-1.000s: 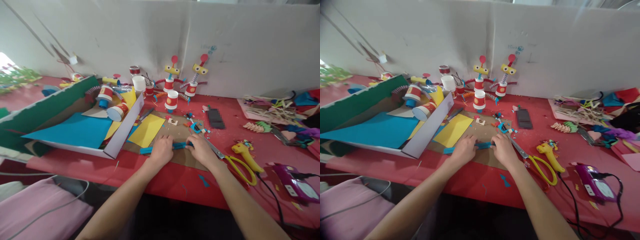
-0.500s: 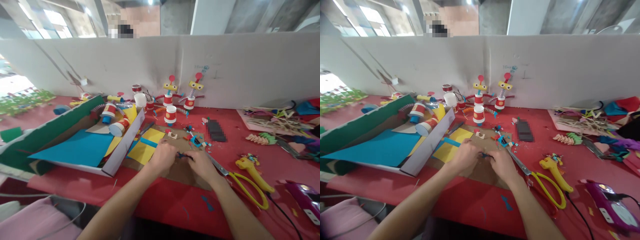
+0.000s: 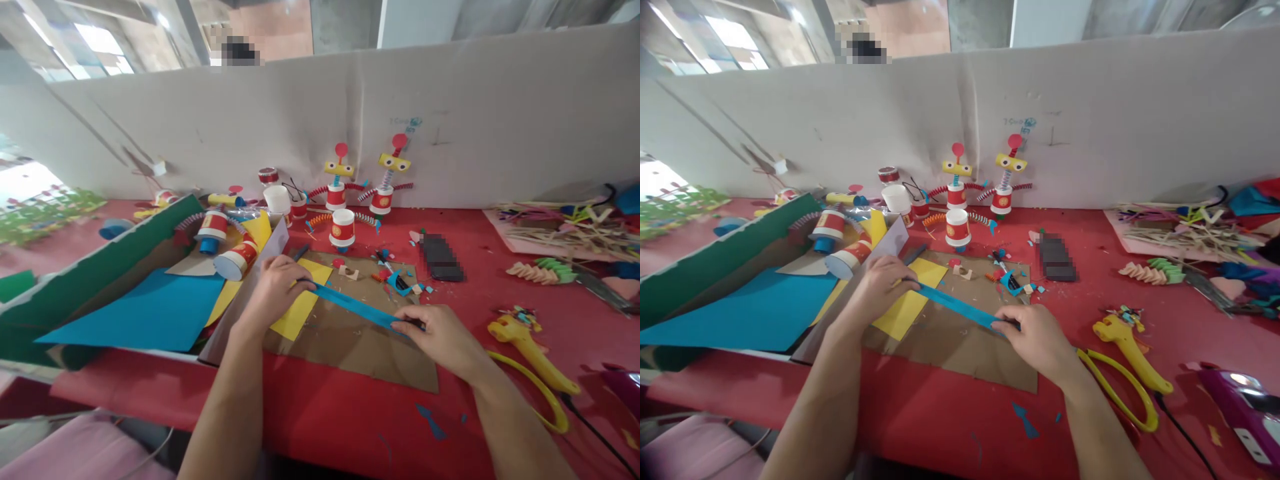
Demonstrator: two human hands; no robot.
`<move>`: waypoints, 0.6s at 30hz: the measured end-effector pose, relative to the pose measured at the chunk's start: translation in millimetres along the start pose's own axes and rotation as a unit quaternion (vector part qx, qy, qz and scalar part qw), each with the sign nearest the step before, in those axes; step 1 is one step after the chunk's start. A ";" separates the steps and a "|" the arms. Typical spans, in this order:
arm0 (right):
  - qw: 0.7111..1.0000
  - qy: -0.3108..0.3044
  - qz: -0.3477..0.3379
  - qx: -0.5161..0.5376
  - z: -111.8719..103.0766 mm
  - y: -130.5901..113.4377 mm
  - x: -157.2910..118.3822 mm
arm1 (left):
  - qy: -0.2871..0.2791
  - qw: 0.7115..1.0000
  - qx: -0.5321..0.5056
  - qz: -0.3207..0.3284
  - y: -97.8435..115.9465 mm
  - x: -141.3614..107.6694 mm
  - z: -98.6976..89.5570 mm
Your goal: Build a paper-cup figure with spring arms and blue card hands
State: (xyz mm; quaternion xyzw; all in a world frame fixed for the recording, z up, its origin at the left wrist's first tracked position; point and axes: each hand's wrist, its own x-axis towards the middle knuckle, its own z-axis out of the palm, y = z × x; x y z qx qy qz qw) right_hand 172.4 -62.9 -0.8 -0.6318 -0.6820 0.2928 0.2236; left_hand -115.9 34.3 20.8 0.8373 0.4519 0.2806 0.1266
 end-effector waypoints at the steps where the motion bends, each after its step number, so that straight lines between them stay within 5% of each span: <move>1: 0.999 0.008 0.004 0.038 -1.4 -0.3 -0.2 | 0.066 0.996 -0.044 -0.049 -0.3 0.2 -1.0; 2: 0.996 0.018 0.008 0.082 -1.8 -0.6 -0.2 | 0.134 0.980 -0.102 -0.102 2.8 0.3 0.5; 4: 0.984 0.037 0.022 0.173 1.0 -2.0 0.0 | 0.256 0.905 -0.269 -0.210 18.7 -0.2 12.3; 5: 0.976 0.039 0.031 0.210 4.4 -3.1 0.3 | 0.217 0.874 -0.374 -0.224 30.4 -1.3 22.1; 8: 0.959 0.026 0.045 0.278 19.8 -7.6 1.4 | -0.020 0.761 -0.604 -0.235 68.6 -8.5 59.5; 10: 0.954 0.016 0.041 0.298 30.8 -10.4 2.5 | -0.034 0.712 -0.642 -0.282 86.1 -14.6 80.8; 13: 0.951 -0.008 0.039 0.305 42.4 -11.9 4.5 | -0.010 0.709 -0.629 -0.320 90.2 -18.9 92.9; 18: 0.957 -0.051 0.037 0.284 47.7 -8.6 5.8 | 0.042 0.692 -0.615 -0.376 64.2 -8.6 74.8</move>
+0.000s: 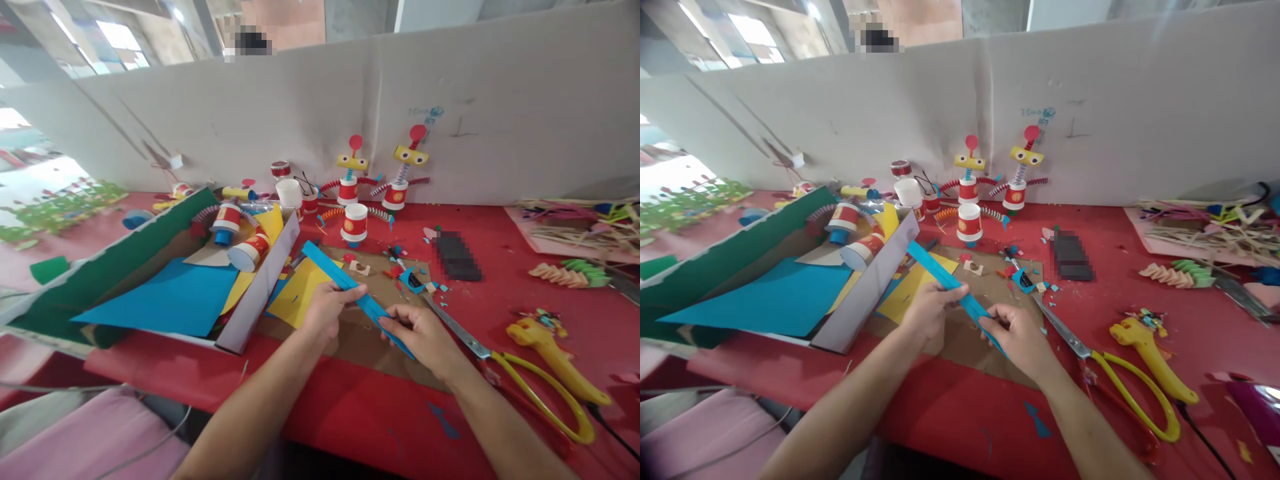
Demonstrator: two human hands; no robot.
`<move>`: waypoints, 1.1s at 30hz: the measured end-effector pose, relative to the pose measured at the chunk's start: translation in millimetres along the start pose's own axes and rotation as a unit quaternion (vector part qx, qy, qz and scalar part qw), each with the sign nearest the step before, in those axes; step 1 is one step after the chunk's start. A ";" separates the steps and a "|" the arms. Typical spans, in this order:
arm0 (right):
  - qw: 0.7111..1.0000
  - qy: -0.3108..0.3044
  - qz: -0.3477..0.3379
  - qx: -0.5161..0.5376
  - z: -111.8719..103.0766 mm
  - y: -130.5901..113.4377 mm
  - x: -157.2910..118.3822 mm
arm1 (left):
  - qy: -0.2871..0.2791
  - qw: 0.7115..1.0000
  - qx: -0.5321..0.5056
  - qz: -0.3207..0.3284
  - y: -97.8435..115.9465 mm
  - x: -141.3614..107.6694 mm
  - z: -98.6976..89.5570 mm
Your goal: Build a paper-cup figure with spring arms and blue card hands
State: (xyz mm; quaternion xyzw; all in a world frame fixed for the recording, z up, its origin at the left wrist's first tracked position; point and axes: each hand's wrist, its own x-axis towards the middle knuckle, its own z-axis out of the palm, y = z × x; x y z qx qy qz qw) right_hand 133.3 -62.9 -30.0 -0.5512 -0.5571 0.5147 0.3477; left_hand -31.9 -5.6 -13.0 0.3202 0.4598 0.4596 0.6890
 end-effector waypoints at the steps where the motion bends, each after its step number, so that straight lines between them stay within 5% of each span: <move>1: 1.000 -0.004 0.004 -0.004 -0.4 0.7 -0.2 | 0.013 1.000 -0.008 -0.004 5.3 3.4 -4.1; 13: 0.999 -0.011 0.028 -0.010 -5.4 -5.0 -4.0 | 0.100 0.989 -0.093 0.057 43.2 28.2 -41.4; 20: 0.996 0.035 0.046 0.067 -0.9 -6.4 -1.0 | -0.104 0.993 0.003 -0.048 1.4 5.2 -7.4; 27: 0.999 0.006 0.032 0.011 1.5 1.4 1.6 | 0.023 0.999 0.002 -0.027 0.5 7.9 -3.8; 33: 0.999 0.006 0.034 -0.023 -6.4 4.5 -1.8 | 0.040 0.998 -0.037 -0.012 9.1 13.3 -11.1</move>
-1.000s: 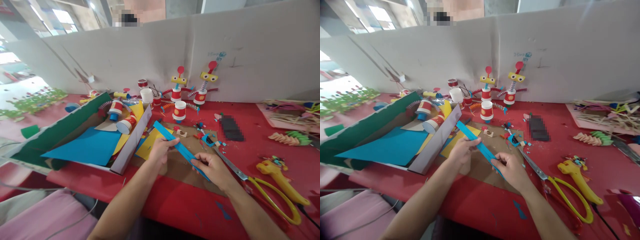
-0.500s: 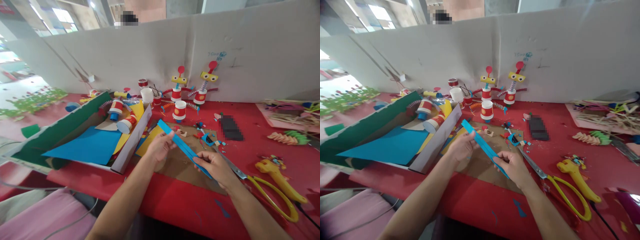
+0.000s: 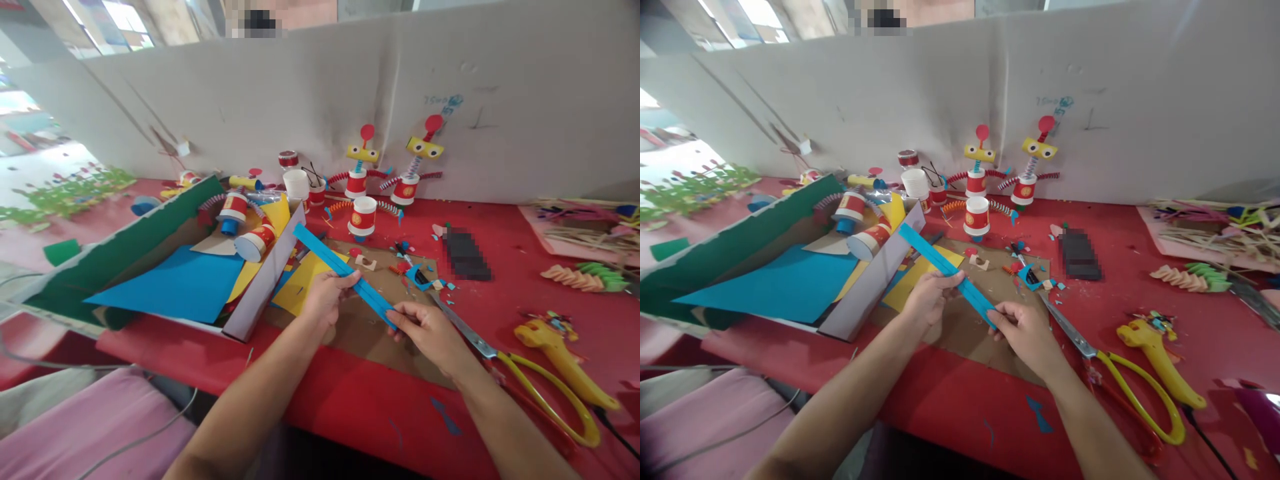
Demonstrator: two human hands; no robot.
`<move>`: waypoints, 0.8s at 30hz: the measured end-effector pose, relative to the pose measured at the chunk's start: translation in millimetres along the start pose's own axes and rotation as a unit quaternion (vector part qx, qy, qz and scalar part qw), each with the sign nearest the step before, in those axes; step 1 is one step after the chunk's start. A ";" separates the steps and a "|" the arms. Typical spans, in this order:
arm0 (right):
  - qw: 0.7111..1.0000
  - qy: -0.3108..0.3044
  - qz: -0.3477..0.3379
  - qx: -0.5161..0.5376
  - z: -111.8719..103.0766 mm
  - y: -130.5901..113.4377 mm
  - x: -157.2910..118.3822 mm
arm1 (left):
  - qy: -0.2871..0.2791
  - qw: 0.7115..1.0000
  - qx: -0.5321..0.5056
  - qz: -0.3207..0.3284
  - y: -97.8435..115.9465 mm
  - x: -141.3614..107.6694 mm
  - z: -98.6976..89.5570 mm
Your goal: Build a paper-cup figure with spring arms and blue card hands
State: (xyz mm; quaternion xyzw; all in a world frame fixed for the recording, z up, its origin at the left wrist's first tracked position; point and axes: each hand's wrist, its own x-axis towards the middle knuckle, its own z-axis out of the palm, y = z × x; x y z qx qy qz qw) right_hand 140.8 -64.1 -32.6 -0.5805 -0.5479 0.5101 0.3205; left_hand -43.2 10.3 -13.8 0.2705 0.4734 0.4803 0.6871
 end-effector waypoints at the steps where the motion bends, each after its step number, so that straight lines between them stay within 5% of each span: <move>1: 1.000 0.006 0.003 -0.005 -3.0 0.8 -0.3 | 0.002 1.000 -0.003 0.004 0.7 1.2 -1.7; 7: 0.985 0.159 -0.059 0.012 -8.9 -1.4 -1.3 | -0.010 1.000 -0.013 0.022 1.1 2.6 -5.7; 10: 0.975 0.159 -0.121 -0.100 2.7 -4.7 -3.5 | -0.018 1.000 -0.004 -0.003 -9.0 -7.0 3.2; 15: 0.913 0.207 -0.189 -0.297 21.9 0.9 -5.4 | -0.029 0.999 0.010 -0.021 -22.1 -19.0 14.1; 24: 0.883 0.243 -0.320 -0.242 18.6 2.6 -4.9 | -0.058 0.996 -0.042 -0.055 -17.4 -17.9 14.3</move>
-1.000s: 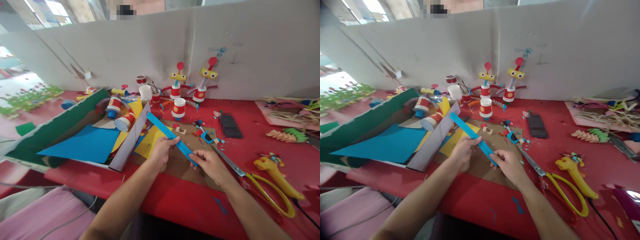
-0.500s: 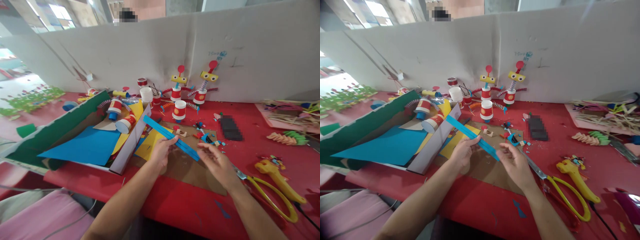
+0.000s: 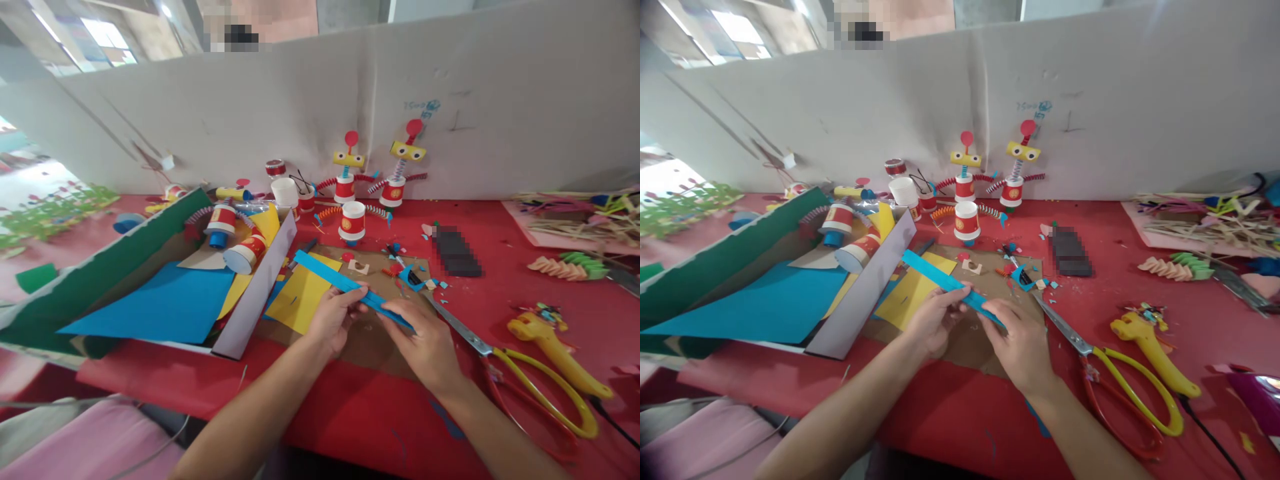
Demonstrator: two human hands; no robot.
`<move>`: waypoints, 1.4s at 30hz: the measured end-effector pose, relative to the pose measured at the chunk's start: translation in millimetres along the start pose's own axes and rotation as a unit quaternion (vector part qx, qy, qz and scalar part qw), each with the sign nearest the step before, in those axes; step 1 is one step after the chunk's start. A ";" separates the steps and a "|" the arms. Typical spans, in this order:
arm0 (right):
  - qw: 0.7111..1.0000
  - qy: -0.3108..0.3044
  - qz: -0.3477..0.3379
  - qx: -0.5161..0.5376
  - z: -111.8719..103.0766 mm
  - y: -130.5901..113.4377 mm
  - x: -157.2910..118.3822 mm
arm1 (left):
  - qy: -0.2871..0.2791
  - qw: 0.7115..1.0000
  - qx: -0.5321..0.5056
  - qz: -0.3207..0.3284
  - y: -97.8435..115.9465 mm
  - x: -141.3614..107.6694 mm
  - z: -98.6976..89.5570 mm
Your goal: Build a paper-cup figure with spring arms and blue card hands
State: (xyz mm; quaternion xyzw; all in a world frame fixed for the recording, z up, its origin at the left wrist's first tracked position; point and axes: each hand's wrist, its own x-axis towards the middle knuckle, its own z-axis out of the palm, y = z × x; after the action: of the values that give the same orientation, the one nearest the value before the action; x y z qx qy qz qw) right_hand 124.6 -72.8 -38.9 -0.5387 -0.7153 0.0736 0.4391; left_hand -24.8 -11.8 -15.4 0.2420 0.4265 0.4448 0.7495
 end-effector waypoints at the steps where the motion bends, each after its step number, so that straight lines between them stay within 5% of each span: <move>1: 1.000 0.003 0.000 0.014 -0.6 -0.7 0.7 | -0.005 1.000 -0.006 0.001 -0.2 -0.1 0.0; 6: 0.991 0.009 0.103 0.088 -5.1 -5.8 3.1 | -0.045 0.999 -0.031 0.001 0.2 -2.1 -0.4; 13: 0.939 -0.043 0.273 0.203 -8.5 -0.5 5.3 | -0.078 0.997 -0.024 0.008 -0.6 -2.4 -0.4; 21: 0.880 -0.102 0.333 0.324 -0.8 0.0 6.5 | -0.015 0.995 0.037 0.092 -10.4 1.7 -3.6; 25: 0.890 -0.166 0.333 0.264 -6.6 -4.8 8.5 | -0.019 0.997 0.039 0.059 -5.8 1.4 -4.8; 31: 0.889 -0.171 0.329 0.270 -7.5 -1.5 5.9 | -0.061 0.998 0.001 0.003 8.9 3.7 -11.4; 42: 0.868 -0.212 0.354 0.276 -3.1 -2.8 3.1 | 0.074 0.995 -0.053 0.044 56.4 15.3 -35.7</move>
State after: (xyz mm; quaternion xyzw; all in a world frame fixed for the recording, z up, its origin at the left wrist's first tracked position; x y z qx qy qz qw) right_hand 124.7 -72.6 -33.7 -0.5837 -0.5033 0.5312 0.3519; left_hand -77.6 28.5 1.4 0.1867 0.4455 0.5158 0.7075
